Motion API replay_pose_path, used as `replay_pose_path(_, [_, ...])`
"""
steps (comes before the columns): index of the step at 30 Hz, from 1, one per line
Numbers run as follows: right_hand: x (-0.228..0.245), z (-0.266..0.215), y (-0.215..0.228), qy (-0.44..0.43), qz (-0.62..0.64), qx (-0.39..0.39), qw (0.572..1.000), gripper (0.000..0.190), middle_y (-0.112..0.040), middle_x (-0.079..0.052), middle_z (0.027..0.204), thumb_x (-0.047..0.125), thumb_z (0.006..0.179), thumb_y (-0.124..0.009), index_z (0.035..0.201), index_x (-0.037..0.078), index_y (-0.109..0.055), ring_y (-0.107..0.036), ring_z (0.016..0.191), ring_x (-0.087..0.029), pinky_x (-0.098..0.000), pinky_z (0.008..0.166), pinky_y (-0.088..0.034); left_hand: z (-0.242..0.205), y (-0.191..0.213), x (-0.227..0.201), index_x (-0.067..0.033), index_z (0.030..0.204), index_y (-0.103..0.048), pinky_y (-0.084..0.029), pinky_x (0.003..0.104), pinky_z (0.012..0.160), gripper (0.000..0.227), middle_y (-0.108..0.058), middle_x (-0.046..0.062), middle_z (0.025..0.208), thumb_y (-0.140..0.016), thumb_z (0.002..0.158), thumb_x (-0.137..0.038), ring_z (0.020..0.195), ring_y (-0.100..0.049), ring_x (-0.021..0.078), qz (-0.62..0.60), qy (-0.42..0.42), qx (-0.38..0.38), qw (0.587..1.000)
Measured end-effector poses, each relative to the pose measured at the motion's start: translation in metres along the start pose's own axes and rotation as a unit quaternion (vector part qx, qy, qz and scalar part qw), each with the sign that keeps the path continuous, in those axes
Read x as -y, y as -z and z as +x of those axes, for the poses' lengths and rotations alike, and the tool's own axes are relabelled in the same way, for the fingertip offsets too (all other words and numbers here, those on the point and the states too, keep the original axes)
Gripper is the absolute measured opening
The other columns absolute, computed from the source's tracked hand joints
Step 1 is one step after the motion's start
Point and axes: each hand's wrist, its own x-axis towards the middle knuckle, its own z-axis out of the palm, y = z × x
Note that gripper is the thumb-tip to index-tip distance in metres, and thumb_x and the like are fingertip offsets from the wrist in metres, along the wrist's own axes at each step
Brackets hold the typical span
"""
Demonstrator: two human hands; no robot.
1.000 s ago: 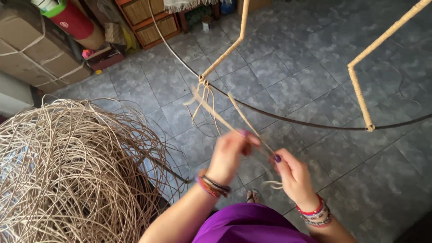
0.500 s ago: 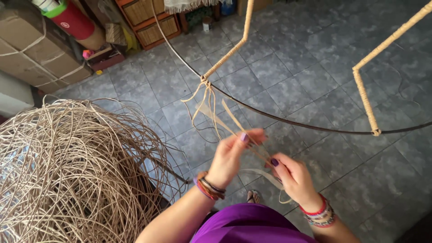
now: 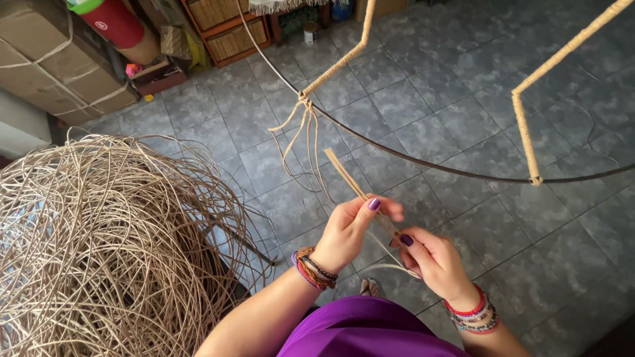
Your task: Weaving rattan strands onto a circular frame
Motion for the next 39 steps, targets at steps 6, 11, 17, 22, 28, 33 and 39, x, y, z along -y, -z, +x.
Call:
replay_pose_path(6, [0.0,0.01,0.016,0.009,-0.072,-0.008,0.997,0.025,-0.085,0.002,0.095,0.02,0.097,-0.058,0.103,0.009,-0.08,-0.07,0.074,-0.009,-0.0241,0.069,-0.053,0.005,0.013,-0.01,-0.0127,0.114,-0.074,-0.054,0.033,0.095,0.051,-0.078,0.006,0.107,-0.035,0.108,-0.045,0.101,-0.073,0.0172,0.171,0.034,-0.007,0.985])
replay_pose_path(11, [0.021,0.019,0.028,0.104,-0.147,-0.086,0.98,0.012,-0.077,-0.014,0.077,0.006,0.092,-0.067,0.093,0.009,-0.08,-0.075,0.072,-0.03,-0.0398,0.071,-0.059,-0.009,-0.007,-0.079,-0.012,0.074,-0.073,-0.056,0.039,0.063,0.05,-0.066,0.008,0.054,-0.058,0.099,-0.052,0.054,-0.068,0.0317,0.406,0.023,0.041,0.913])
replay_pose_path(17, [0.032,0.021,0.033,0.175,-0.257,-0.026,0.95,0.012,-0.076,-0.014,0.08,0.003,0.089,-0.067,0.089,0.009,-0.077,-0.074,0.078,-0.037,-0.0425,0.064,-0.059,0.008,-0.01,-0.048,0.0004,0.147,-0.048,-0.058,0.039,0.066,0.051,-0.067,0.007,0.072,-0.052,0.098,-0.014,0.064,-0.072,0.025,0.672,-0.299,0.071,0.674])
replay_pose_path(22, [0.035,0.002,0.091,0.119,-0.264,-0.033,0.957,0.027,-0.076,0.0,0.104,0.003,0.096,-0.054,0.109,0.012,-0.075,-0.068,0.073,-0.013,-0.0264,0.067,-0.05,0.014,0.048,-0.07,-0.024,0.112,-0.055,-0.045,0.041,0.03,0.023,-0.06,-0.005,0.06,-0.048,0.094,-0.012,0.042,-0.063,0.0227,0.711,-0.016,0.151,0.687])
replay_pose_path(28, [0.039,-0.012,0.109,0.121,-0.272,-0.089,0.95,0.021,-0.078,-0.004,0.1,0.006,0.1,-0.055,0.099,0.005,-0.076,-0.074,0.09,-0.016,-0.0284,0.085,-0.056,0.006,0.096,-0.065,-0.0151,0.14,-0.057,-0.05,0.042,0.081,0.044,-0.076,-0.002,0.11,-0.054,0.097,-0.025,0.103,-0.072,0.0236,0.705,-0.065,0.124,0.695])
replay_pose_path(33, [0.065,0.007,0.055,0.181,-0.341,-0.019,0.922,0.007,-0.063,-0.004,0.084,0.012,0.098,-0.06,0.093,0.009,-0.064,-0.064,0.069,-0.024,-0.039,0.062,-0.046,0.012,-0.025,-0.047,0.0038,0.142,-0.049,-0.051,0.048,0.085,0.087,-0.069,0.017,0.109,-0.081,0.078,-0.047,0.099,-0.066,0.0366,0.591,-0.181,0.109,0.779])
replay_pose_path(39, [0.062,-0.007,0.096,0.136,-0.316,-0.041,0.938,0.011,-0.074,0.0,0.094,0.014,0.097,-0.063,0.098,0.01,-0.073,-0.071,0.08,-0.016,-0.0303,0.075,-0.051,-0.008,0.022,-0.048,-0.0191,0.107,-0.056,-0.047,0.044,0.033,0.01,-0.069,0.0,0.067,-0.049,0.1,-0.021,0.046,-0.068,0.0247,0.705,-0.007,0.113,0.7])
